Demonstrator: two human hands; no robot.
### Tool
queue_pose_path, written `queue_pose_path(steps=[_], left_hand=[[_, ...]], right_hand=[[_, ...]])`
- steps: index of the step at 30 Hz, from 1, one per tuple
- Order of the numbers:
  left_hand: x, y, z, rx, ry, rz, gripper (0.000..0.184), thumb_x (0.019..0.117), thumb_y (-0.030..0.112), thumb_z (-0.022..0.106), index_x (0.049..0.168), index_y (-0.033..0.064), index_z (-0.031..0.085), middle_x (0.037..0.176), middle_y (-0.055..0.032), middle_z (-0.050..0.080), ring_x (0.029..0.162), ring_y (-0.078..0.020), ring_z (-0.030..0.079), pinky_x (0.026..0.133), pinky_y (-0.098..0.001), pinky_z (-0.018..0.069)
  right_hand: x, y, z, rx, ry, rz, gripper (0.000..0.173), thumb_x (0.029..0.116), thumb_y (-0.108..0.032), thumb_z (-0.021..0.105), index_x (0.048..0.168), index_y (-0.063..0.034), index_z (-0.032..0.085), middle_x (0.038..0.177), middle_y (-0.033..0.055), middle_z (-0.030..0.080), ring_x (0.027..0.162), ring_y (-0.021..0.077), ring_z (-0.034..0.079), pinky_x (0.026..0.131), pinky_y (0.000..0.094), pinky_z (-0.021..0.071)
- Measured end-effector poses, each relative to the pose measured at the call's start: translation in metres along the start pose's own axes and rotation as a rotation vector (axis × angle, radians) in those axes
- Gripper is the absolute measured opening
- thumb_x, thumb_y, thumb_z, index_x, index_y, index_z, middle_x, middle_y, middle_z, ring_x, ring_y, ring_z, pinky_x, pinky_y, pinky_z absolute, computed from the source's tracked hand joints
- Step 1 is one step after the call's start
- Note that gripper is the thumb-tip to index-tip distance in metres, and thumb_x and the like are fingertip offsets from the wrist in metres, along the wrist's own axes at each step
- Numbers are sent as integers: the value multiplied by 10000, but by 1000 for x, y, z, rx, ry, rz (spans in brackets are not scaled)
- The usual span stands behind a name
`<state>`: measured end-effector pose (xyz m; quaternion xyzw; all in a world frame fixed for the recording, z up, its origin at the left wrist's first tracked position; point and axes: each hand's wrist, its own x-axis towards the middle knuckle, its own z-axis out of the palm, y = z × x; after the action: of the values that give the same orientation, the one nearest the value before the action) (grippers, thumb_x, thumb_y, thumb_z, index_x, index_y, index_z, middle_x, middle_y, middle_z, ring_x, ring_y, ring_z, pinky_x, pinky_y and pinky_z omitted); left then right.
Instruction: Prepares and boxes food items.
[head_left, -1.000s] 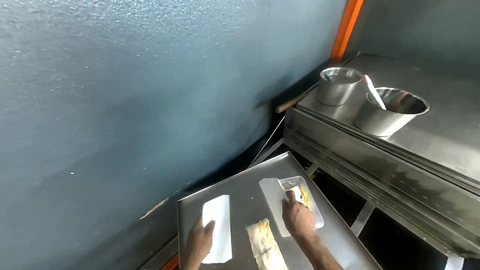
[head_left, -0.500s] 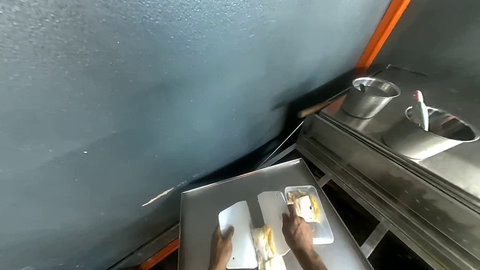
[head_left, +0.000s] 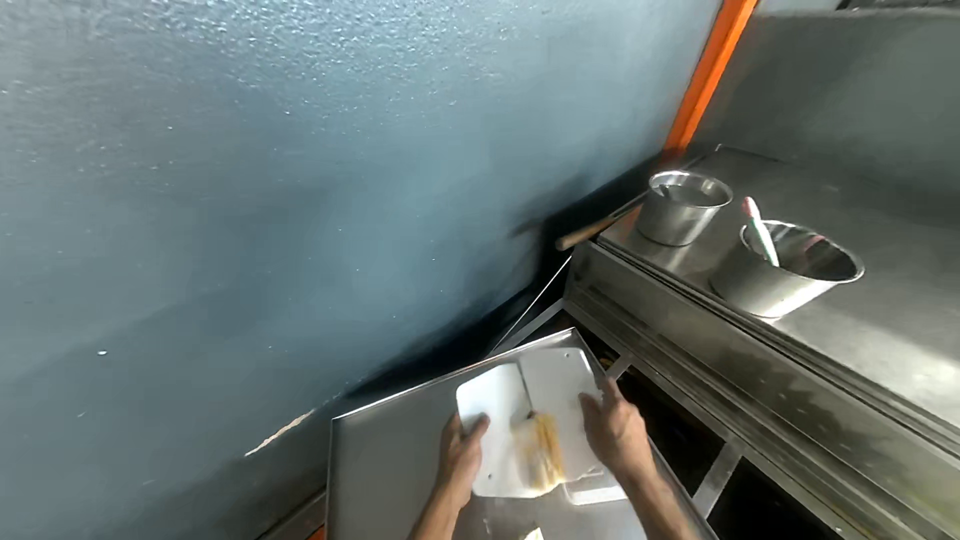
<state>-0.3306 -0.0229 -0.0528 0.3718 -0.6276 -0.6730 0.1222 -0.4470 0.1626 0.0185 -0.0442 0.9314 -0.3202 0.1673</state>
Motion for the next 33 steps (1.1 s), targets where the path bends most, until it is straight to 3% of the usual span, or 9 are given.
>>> queue_pose_path(steps=[3, 7, 11, 15, 22, 25, 28, 33], left_hand=[[10, 14, 45, 90, -16, 60, 391, 994, 113, 641, 1340, -55, 572, 1261, -203, 658, 1183, -228, 639, 1048, -395, 510], [10, 16, 81, 414, 12, 76, 491, 1044, 219, 587, 1450, -45, 502, 1363, -224, 623, 1294, -285, 594, 1131, -437, 438], [-5, 31, 100, 598, 94, 61, 496, 1075, 235, 522, 1485, -40, 463, 1239, -226, 686, 1187, -316, 664, 1059, -446, 495], [-17, 46, 108, 687, 86, 61, 474, 1084, 239, 493, 1479, -23, 475, 1212, -212, 699, 1169, -308, 674, 1036, -435, 512], [-52, 55, 116, 607, 146, 205, 463, 1051, 208, 556, 1406, -89, 526, 1117, -251, 716, 1086, -353, 703, 982, -471, 538], [-51, 39, 127, 572, 125, 150, 488, 1055, 231, 558, 1426, -82, 509, 1127, -247, 715, 1104, -349, 698, 1002, -471, 530], [-40, 22, 133, 588, 110, 114, 504, 1066, 233, 542, 1454, -83, 481, 1163, -256, 707, 1133, -357, 689, 1029, -473, 517], [-35, 19, 131, 604, 84, 124, 493, 1068, 235, 536, 1447, -76, 488, 1182, -256, 701, 1148, -353, 683, 1040, -476, 509]], right_hand=[[17, 10, -21, -71, 103, 16, 370, 1067, -257, 518, 1390, -81, 561, 978, 204, 729, 945, 404, 717, 824, 572, 548], [29, 24, -14, -208, 121, 75, 406, 1088, -280, 465, 1451, -109, 527, 995, 198, 741, 966, 403, 724, 831, 558, 550], [32, 36, 7, -258, 244, 21, 397, 1086, -260, 467, 1422, -73, 565, 926, 194, 750, 893, 409, 738, 761, 543, 558], [29, 42, 13, -261, 379, -62, 350, 1065, -221, 512, 1343, -41, 627, 845, 198, 747, 782, 423, 739, 658, 554, 554], [24, 50, 25, -221, 572, -177, 302, 1006, -150, 579, 1237, 15, 682, 741, 199, 723, 625, 412, 716, 518, 539, 533], [21, 50, 28, -209, 568, -175, 288, 1003, -146, 587, 1222, 13, 684, 763, 202, 728, 629, 407, 718, 519, 538, 535], [19, 55, 22, -202, 608, -185, 276, 988, -150, 591, 1186, 13, 694, 696, 181, 709, 597, 402, 709, 496, 533, 524], [4, 64, -4, -142, 622, -127, 306, 995, -173, 582, 1205, 31, 672, 686, 196, 695, 611, 426, 704, 520, 565, 523]])
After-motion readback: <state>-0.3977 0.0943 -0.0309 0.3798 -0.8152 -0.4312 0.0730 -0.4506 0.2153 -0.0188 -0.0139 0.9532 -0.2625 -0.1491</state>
